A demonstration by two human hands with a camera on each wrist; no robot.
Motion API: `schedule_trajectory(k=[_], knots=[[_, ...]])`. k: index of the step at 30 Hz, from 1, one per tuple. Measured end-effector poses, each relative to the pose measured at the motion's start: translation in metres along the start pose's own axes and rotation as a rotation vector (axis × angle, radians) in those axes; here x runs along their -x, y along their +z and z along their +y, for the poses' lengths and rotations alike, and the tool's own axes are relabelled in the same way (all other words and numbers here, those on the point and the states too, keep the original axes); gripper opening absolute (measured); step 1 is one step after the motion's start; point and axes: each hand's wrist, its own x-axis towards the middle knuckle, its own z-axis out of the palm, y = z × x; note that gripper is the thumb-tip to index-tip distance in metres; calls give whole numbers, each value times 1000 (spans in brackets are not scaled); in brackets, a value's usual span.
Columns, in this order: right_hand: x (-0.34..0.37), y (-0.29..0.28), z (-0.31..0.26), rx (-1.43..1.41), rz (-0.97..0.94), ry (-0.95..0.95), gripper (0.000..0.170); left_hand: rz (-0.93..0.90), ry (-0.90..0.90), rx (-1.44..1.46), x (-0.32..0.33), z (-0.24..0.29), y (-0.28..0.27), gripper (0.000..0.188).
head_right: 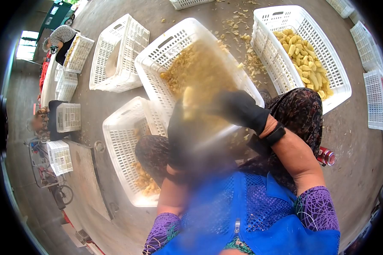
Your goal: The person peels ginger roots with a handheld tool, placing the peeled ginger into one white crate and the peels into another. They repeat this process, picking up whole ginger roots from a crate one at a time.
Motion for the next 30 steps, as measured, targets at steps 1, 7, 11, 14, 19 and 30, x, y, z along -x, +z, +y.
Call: schedule_trajectory(k=[1, 7, 11, 14, 19, 30], knots=[[0, 2, 2, 0, -1, 0, 24, 1, 8, -6, 0, -2, -1, 26], [2, 15, 10, 104, -87, 202, 8, 9, 79, -97, -2, -17, -9, 26], [1, 24, 13, 251, -27, 136, 7, 3, 115, -165, -1, -22, -14, 26], [-1, 27, 13, 370, 5, 108, 6, -14, 134, -216, 4, -23, -18, 25], [0, 28, 19, 451, 45, 82, 6, -34, 143, -256, 7, -24, -20, 25], [-14, -17, -10, -849, 53, 654, 15, -19, 143, -214, -10, -21, -12, 24]])
